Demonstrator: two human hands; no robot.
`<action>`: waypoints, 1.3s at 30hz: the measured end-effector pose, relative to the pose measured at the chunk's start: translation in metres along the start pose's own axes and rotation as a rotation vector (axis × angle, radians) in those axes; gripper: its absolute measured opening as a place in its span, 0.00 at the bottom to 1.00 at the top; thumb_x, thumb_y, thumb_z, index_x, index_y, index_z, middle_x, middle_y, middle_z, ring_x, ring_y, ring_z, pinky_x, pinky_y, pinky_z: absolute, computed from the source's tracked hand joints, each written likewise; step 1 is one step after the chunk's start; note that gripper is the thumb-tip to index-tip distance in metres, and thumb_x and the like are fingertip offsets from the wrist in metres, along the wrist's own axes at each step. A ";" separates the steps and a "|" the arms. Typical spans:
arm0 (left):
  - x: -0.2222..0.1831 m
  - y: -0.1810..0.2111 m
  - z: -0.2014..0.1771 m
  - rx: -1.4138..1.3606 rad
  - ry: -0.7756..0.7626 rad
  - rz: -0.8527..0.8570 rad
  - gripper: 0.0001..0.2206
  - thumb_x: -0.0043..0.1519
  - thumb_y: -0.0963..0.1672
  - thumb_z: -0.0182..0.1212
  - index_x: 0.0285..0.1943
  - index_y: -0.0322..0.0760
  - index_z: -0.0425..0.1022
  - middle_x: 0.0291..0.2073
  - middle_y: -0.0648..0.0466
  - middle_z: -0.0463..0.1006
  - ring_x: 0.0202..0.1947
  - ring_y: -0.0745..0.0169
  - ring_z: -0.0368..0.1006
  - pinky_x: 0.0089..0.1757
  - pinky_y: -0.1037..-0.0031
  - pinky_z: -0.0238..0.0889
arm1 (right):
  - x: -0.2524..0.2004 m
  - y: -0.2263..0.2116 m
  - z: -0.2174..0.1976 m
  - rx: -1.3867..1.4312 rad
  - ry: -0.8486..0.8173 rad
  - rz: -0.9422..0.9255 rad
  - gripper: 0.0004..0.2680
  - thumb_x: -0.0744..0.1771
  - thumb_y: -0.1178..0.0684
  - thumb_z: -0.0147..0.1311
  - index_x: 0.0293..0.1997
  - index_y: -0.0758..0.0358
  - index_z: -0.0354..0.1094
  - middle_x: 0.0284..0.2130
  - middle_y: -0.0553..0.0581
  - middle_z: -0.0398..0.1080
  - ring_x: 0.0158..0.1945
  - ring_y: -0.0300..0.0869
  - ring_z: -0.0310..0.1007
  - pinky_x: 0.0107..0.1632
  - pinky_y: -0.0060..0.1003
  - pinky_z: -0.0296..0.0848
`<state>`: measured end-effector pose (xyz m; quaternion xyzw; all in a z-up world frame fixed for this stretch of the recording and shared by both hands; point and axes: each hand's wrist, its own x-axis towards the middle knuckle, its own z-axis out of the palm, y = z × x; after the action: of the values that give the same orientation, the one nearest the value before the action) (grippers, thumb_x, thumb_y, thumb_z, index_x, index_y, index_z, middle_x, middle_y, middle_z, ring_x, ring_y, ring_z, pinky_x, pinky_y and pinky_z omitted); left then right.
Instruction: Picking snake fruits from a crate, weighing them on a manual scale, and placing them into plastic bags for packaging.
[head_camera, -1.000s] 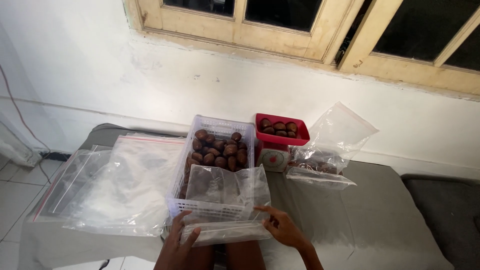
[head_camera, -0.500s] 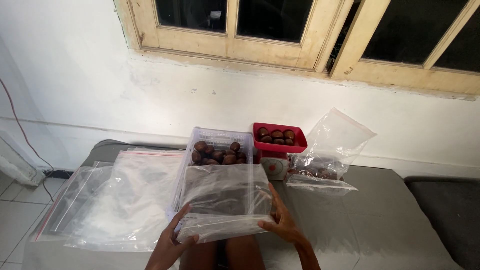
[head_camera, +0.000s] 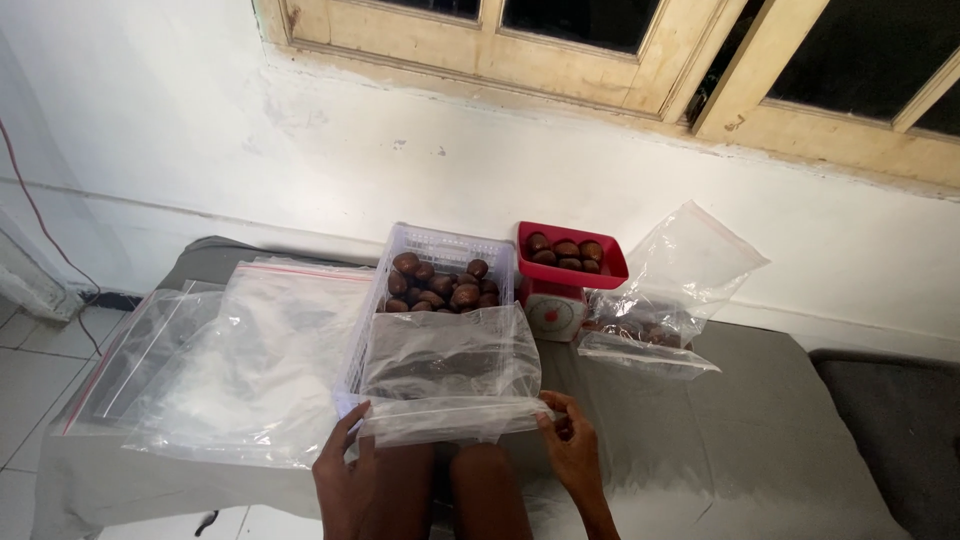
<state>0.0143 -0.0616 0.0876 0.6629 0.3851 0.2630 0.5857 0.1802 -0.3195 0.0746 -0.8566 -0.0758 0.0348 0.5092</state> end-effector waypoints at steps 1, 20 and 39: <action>-0.006 0.014 -0.002 0.004 0.002 -0.005 0.16 0.63 0.42 0.56 0.58 0.53 0.81 0.55 0.59 0.85 0.55 0.58 0.80 0.43 0.65 0.75 | -0.001 0.007 0.004 0.000 -0.005 0.005 0.13 0.66 0.47 0.56 0.57 0.49 0.75 0.45 0.47 0.78 0.32 0.34 0.66 0.38 0.30 0.69; -0.011 0.036 0.006 0.067 0.099 0.073 0.18 0.57 0.45 0.61 0.58 0.54 0.79 0.52 0.59 0.83 0.47 0.61 0.82 0.47 0.71 0.75 | -0.014 0.005 0.011 -0.324 0.323 -0.541 0.12 0.65 0.53 0.60 0.55 0.55 0.72 0.47 0.51 0.77 0.40 0.41 0.79 0.29 0.35 0.75; -0.009 0.044 -0.013 -0.149 -0.106 -0.191 0.14 0.64 0.44 0.56 0.51 0.38 0.86 0.33 0.50 0.86 0.40 0.63 0.80 0.40 0.74 0.68 | -0.028 -0.010 0.003 0.062 0.054 -0.223 0.13 0.67 0.58 0.56 0.58 0.52 0.75 0.49 0.52 0.77 0.43 0.39 0.78 0.30 0.32 0.89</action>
<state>0.0077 -0.0617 0.1344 0.5909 0.3942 0.1986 0.6753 0.1509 -0.3168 0.0808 -0.8271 -0.1560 -0.0428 0.5382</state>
